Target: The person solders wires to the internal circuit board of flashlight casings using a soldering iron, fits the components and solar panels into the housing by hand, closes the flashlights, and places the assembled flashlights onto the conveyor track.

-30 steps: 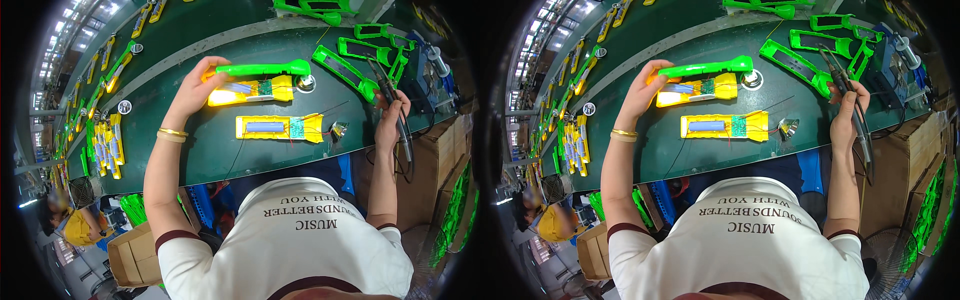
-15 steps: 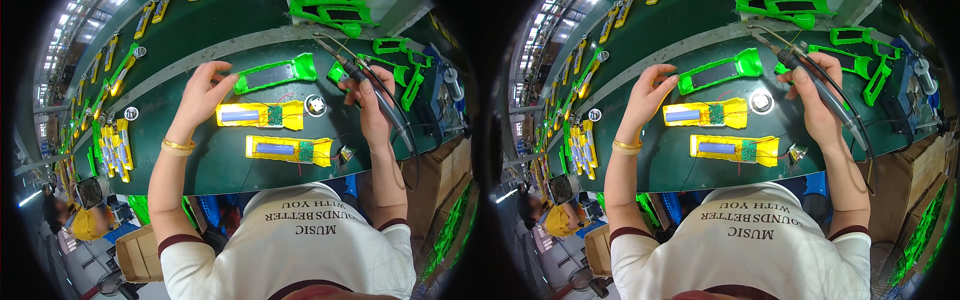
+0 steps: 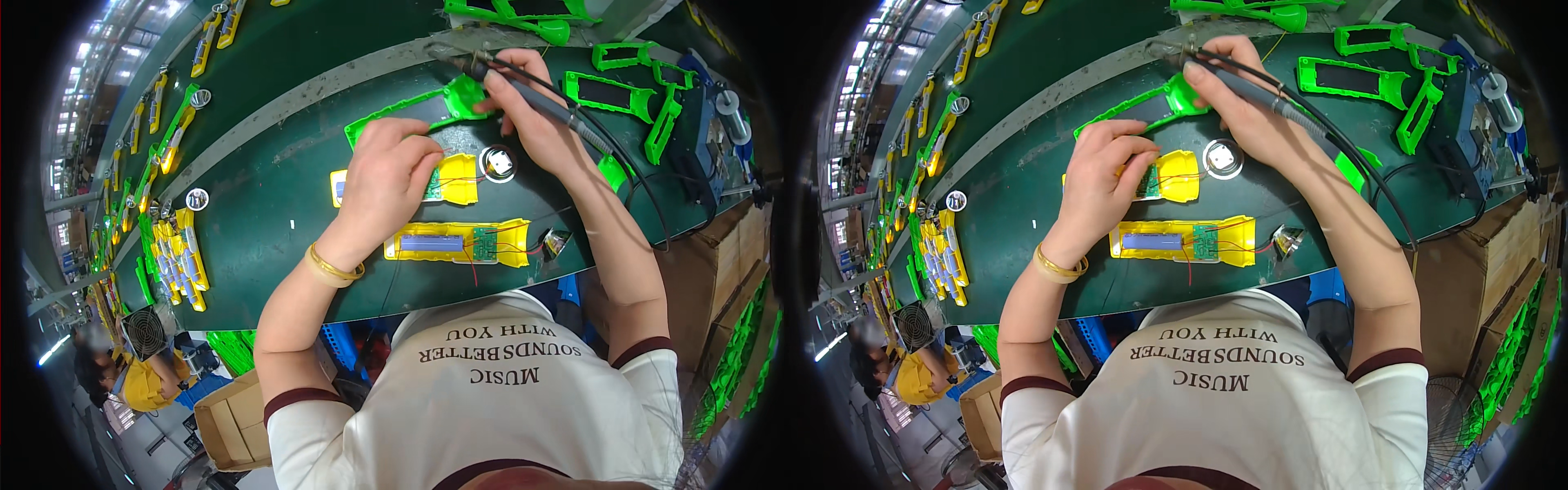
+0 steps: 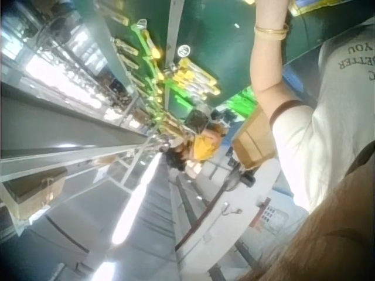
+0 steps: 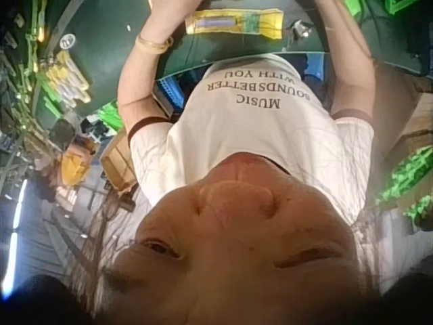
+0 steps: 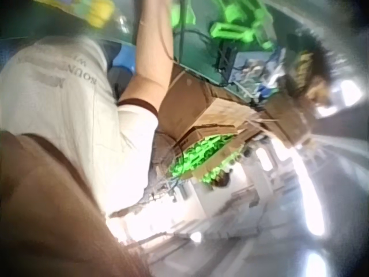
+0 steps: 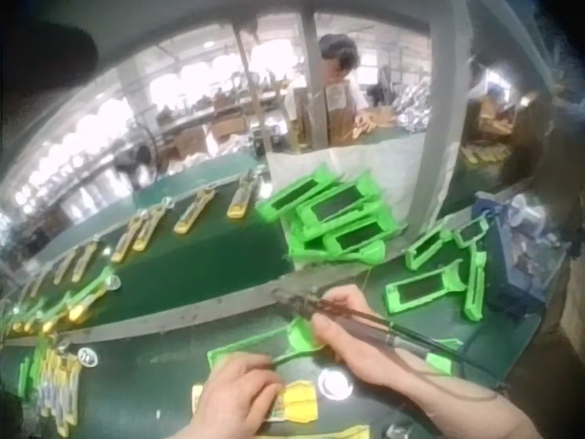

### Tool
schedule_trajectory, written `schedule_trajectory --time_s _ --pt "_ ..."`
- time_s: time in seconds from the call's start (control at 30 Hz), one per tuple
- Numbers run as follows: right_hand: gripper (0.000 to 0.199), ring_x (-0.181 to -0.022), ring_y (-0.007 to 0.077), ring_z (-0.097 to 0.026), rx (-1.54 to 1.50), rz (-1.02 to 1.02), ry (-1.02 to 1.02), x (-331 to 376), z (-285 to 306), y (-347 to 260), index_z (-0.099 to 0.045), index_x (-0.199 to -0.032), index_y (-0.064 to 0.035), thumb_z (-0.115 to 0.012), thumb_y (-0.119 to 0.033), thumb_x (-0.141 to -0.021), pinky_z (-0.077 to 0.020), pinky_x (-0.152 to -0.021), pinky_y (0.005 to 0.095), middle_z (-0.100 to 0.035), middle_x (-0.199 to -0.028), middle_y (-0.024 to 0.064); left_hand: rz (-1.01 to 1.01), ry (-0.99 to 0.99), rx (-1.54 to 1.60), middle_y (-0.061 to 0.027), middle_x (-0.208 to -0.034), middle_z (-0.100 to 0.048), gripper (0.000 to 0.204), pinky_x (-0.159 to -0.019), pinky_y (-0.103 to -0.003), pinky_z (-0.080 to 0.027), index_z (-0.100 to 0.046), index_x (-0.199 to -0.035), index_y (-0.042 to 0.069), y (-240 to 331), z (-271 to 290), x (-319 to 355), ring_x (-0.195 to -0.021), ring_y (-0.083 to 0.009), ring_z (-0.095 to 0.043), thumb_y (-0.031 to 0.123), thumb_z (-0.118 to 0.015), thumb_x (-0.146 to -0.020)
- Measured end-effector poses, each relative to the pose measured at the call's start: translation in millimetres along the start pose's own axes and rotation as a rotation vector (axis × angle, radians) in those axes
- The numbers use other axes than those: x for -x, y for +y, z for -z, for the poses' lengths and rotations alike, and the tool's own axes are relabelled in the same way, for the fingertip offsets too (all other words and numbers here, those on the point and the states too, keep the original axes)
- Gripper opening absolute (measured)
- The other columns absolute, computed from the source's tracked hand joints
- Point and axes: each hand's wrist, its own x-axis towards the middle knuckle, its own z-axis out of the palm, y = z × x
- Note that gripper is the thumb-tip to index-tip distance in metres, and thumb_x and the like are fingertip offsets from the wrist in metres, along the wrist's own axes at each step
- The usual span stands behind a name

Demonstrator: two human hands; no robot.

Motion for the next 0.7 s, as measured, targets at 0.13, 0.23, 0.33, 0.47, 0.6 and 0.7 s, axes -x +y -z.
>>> schedule_trajectory --time_s 0.13,0.23,0.33,0.47,0.6,0.7 --pt "0.034 -0.075 0.0157 -0.063 -0.150 -0.110 -0.069 32 3 -4 -0.035 -0.112 -0.0052 -0.044 -0.031 -0.092 -0.0413 -0.046 0.0188 -0.057 -0.102 0.0138 0.149 -0.084 -0.039 -0.0090 -0.079 -0.060 0.006 -0.070 -0.034 -0.044 -0.061 -0.082 0.006 6 -5 8 -0.076 -0.0260 -0.056 0.009 -0.061 -0.077" --pt "0.034 -0.069 0.0133 -0.060 -0.463 0.012 0.127 55 1 -2 -0.037 -0.111 -0.0040 -0.050 -0.028 -0.090 -0.0427 -0.050 0.0209 -0.058 -0.088 0.0111 0.144 -0.123 -0.045 -0.0078 -0.074 -0.060 0.005 -0.065 -0.034 -0.045 -0.061 -0.081 0.006 10 -3 10 -0.071 -0.0253 -0.057 0.008 -0.061 -0.076" --pt "0.026 -0.059 0.0103 -0.053 -0.414 0.156 0.155 65 25 8 -0.041 -0.104 -0.0049 -0.054 -0.022 -0.088 -0.0373 -0.049 0.0192 -0.055 -0.078 0.0073 0.178 -0.175 -0.038 -0.0070 -0.072 -0.060 0.005 -0.063 -0.034 -0.046 -0.061 -0.079 0.007 15 -2 8 -0.070 -0.0245 -0.057 0.008 -0.061 -0.075" --pt "0.024 -0.051 0.0054 -0.043 -0.391 0.107 -0.042 77 44 6 -0.043 -0.092 -0.0059 -0.063 -0.014 -0.080 -0.0324 -0.045 0.0178 -0.050 -0.070 0.0018 0.197 -0.195 -0.067 -0.0066 -0.070 -0.060 0.004 -0.062 -0.035 -0.046 -0.062 -0.078 0.008 15 -7 6 -0.070 -0.0237 -0.058 0.011 -0.061 -0.075" --pt "0.026 -0.063 0.0034 -0.039 -0.130 0.009 -0.055 76 51 9 -0.044 -0.081 -0.0076 -0.068 -0.016 -0.076 -0.0327 -0.055 0.0191 -0.046 -0.071 -0.0029 0.189 -0.226 -0.153 -0.0061 -0.069 -0.060 0.005 -0.061 -0.034 -0.046 -0.062 -0.077 0.009 18 -10 5 -0.069 -0.0232 -0.059 0.012 -0.060 -0.075" --pt "0.025 -0.066 0.0038 -0.038 -0.023 -0.015 -0.138 70 56 5 -0.044 -0.078 -0.0074 -0.068 -0.016 -0.075 -0.0327 -0.058 0.0201 -0.045 -0.071 -0.0037 0.178 -0.218 -0.173 -0.0059 -0.069 -0.059 0.005 -0.059 -0.035 -0.046 -0.062 -0.076 0.009 18 -10 5 -0.067 -0.0233 -0.059 0.013 -0.059 -0.074"
